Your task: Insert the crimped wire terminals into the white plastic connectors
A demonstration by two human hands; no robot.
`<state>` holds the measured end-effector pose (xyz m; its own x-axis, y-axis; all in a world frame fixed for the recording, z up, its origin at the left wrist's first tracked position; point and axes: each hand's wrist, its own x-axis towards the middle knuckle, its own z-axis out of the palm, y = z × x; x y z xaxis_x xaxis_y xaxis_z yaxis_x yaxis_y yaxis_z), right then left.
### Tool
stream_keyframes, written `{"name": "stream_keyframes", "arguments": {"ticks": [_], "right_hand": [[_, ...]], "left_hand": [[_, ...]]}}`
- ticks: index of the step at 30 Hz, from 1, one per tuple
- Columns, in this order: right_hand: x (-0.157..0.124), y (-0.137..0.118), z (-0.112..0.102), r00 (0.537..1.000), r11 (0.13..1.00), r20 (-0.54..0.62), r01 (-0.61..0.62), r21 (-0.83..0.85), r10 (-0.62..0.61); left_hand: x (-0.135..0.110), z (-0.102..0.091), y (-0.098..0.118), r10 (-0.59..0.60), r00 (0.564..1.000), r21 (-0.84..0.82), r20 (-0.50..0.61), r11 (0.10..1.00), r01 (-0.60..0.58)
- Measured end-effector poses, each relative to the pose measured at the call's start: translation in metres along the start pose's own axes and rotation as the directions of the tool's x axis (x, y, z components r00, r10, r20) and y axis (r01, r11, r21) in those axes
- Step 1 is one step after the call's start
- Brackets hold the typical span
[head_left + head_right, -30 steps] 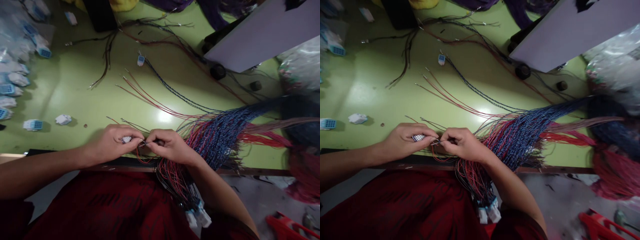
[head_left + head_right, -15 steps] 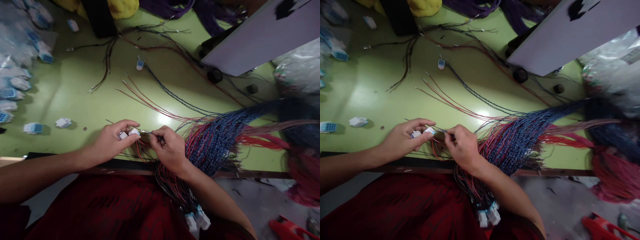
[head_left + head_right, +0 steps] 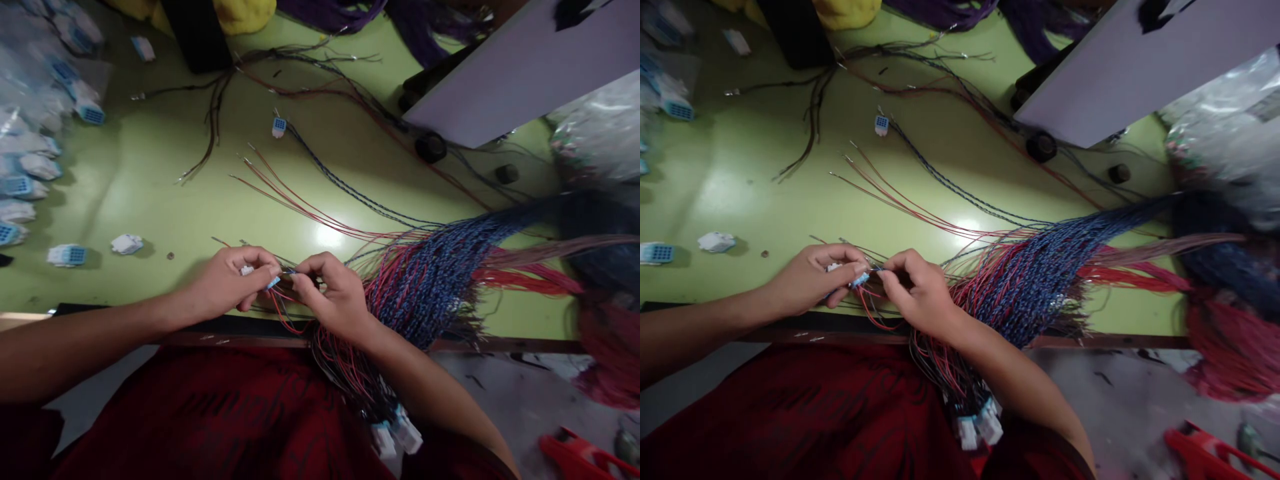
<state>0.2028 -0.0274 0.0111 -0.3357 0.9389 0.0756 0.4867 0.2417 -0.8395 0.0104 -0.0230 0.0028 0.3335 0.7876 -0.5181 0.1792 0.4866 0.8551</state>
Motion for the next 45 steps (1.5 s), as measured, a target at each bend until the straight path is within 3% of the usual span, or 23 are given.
{"name": "stream_keyframes", "arguments": {"ticks": [3, 5, 11, 15, 22, 28, 45], "right_hand": [[0.002, -0.002, -0.004, 0.986, 0.945, 0.126, -0.143, 0.293, 0.11], [0.003, -0.003, -0.005, 0.979, 0.917, 0.167, -0.17, 0.361, 0.115], [0.006, -0.007, -0.002, 0.981, 0.978, 0.161, -0.137, 0.157, 0.111], [0.004, -0.008, -0.002, 0.994, 0.982, 0.023, -0.109, 0.154, 0.107], [0.005, -0.003, 0.001, 0.999, 0.999, 0.008, -0.038, 0.006, 0.038], [0.006, 0.0, -0.004, 0.988, 0.987, -0.053, -0.142, 0.069, 0.146], [0.005, 0.0, -0.003, 0.99, 0.986, 0.01, -0.14, 0.089, 0.14]], "left_hand": [[-0.001, 0.001, 0.005, 0.0, 1.0, 0.042, -0.015, 0.999, 0.0], [-0.001, 0.002, 0.007, -0.005, 1.0, 0.038, -0.01, 0.999, 0.005], [0.0, 0.0, 0.004, -0.04, 0.999, 0.072, 0.028, 0.997, 0.038], [0.001, -0.001, 0.003, -0.06, 0.998, 0.058, 0.019, 0.997, 0.059], [0.004, -0.001, -0.002, -0.045, 0.996, -0.099, 0.075, 0.994, 0.053], [0.002, -0.005, -0.001, -0.007, 0.975, -0.372, 0.224, 0.924, 0.092], [0.005, -0.004, -0.004, -0.036, 0.972, -0.454, 0.233, 0.88, 0.141]]}}
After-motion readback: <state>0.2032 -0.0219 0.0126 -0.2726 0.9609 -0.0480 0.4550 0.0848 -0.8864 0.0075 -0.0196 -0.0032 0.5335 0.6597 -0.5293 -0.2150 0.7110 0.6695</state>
